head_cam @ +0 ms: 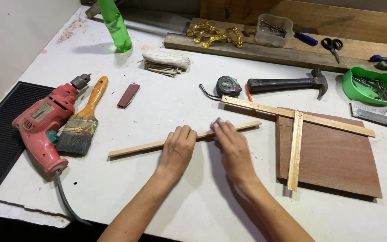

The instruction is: The recorder is sanding and measuring small wooden strips to assemble a frame.

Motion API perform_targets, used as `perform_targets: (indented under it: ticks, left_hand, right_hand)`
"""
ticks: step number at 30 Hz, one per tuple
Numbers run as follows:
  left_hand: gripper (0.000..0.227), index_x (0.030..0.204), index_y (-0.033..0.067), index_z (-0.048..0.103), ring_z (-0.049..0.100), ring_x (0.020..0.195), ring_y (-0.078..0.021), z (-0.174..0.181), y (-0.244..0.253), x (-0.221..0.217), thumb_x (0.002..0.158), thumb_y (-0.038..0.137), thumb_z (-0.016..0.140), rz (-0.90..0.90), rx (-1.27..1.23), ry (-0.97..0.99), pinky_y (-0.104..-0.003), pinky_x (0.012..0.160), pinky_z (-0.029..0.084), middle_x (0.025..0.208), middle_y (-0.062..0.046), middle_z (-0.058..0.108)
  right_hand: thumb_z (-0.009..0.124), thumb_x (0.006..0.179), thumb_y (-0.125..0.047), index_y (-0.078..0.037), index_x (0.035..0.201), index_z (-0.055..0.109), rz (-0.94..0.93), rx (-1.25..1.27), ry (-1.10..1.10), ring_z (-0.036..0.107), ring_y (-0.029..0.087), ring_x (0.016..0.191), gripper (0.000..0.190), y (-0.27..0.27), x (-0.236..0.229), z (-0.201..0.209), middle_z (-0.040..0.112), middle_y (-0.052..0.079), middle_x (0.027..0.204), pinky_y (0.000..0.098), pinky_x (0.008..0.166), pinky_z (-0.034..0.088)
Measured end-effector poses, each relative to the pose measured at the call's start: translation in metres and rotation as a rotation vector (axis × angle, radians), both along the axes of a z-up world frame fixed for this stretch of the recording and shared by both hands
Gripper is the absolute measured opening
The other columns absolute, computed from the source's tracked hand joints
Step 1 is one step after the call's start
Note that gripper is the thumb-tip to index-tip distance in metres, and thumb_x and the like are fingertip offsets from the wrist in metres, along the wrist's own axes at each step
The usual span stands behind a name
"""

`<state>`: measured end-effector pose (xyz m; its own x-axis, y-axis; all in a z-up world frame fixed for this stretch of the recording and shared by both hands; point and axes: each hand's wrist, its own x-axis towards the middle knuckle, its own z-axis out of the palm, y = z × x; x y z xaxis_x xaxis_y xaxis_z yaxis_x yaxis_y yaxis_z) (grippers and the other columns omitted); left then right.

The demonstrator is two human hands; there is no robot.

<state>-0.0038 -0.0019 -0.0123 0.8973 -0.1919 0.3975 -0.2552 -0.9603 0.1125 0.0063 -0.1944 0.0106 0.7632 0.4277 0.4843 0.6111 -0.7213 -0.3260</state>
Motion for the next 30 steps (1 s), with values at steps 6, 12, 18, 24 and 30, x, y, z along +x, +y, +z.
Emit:
perform_targets:
  ticks: [6,12,18,24,30]
  left_hand:
    - [0.008,0.091,-0.0001,0.075,0.068,0.089,-0.0223,0.004,-0.002,-0.01,0.091,0.002,0.067,-0.076,-0.206,-0.065,-0.036,0.074,0.054,0.093,-0.014,0.075]
    - [0.007,0.087,0.0018,0.075,0.067,0.082,-0.0194,0.01,-0.002,-0.01,0.091,0.001,0.069,-0.051,-0.206,-0.011,-0.035,0.069,0.052,0.084,-0.011,0.074]
    - [0.006,0.086,0.0025,0.074,0.066,0.079,-0.0183,0.003,-0.002,-0.007,0.09,0.002,0.07,-0.038,-0.209,-0.015,-0.033,0.067,0.051,0.083,-0.01,0.074]
    - [0.005,0.088,0.0032,0.075,0.067,0.083,-0.0185,-0.004,-0.001,-0.006,0.09,0.004,0.071,-0.044,-0.232,-0.06,-0.034,0.069,0.051,0.086,-0.009,0.075]
    - [0.005,0.09,0.0029,0.075,0.067,0.087,-0.0197,0.005,-0.001,-0.012,0.09,0.005,0.071,-0.06,-0.259,-0.08,-0.035,0.072,0.051,0.091,-0.009,0.075]
  right_hand:
    - [0.045,0.081,0.021,-0.002,0.141,0.058,0.049,-0.056,0.093,0.044,0.032,0.143,0.065,0.03,-0.011,-0.02,0.054,0.016,0.15,0.0475,0.115,0.037]
    - [0.041,0.085,0.023,-0.005,0.139,0.061,-0.048,-0.124,0.028,0.047,0.03,0.143,0.064,-0.006,0.009,-0.024,0.056,0.014,0.149,0.0464,0.121,0.035]
    - [0.04,0.084,0.022,-0.006,0.138,0.061,-0.251,-0.168,0.128,0.047,0.03,0.144,0.064,-0.06,0.036,-0.016,0.056,0.014,0.148,0.0464,0.117,0.037]
    - [0.046,0.091,0.016,-0.004,0.139,0.06,-0.097,-0.041,0.003,0.048,0.031,0.143,0.054,-0.02,0.013,-0.02,0.056,0.016,0.149,0.0472,0.12,0.035]
    - [0.047,0.081,0.019,-0.003,0.143,0.056,0.032,-0.066,0.06,0.046,0.032,0.143,0.066,0.028,-0.015,-0.022,0.053,0.016,0.151,0.046,0.114,0.038]
